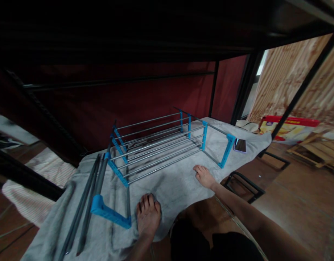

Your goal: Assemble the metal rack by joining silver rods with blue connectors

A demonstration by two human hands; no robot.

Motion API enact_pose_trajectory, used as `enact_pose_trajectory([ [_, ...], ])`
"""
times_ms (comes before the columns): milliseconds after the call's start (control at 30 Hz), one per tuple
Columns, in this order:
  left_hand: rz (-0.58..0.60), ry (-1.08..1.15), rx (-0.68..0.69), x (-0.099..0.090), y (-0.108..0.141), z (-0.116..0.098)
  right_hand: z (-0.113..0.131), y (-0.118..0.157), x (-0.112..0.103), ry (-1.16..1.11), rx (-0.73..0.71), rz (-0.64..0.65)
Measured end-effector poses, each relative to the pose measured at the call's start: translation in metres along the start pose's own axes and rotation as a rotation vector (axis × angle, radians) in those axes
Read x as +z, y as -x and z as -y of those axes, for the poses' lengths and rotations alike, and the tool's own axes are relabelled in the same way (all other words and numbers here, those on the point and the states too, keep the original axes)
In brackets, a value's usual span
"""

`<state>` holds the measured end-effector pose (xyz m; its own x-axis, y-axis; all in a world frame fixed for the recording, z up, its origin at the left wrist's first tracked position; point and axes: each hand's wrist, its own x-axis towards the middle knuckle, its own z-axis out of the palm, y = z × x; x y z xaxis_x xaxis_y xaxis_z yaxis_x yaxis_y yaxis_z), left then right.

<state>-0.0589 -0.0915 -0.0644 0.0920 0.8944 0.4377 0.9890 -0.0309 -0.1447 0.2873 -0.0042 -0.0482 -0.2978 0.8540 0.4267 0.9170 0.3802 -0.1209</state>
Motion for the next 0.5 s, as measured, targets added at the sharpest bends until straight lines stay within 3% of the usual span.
enact_pose_trajectory([
  [200, 0.067, 0.101, -0.053, -0.005, 0.003, -0.003, -0.005, 0.006, 0.019, -0.032, -0.023, -0.033],
  [500, 0.149, 0.237, -0.138, 0.004, 0.01, -0.006, -0.043, 0.018, 0.062, -0.027, -0.102, -0.059],
])
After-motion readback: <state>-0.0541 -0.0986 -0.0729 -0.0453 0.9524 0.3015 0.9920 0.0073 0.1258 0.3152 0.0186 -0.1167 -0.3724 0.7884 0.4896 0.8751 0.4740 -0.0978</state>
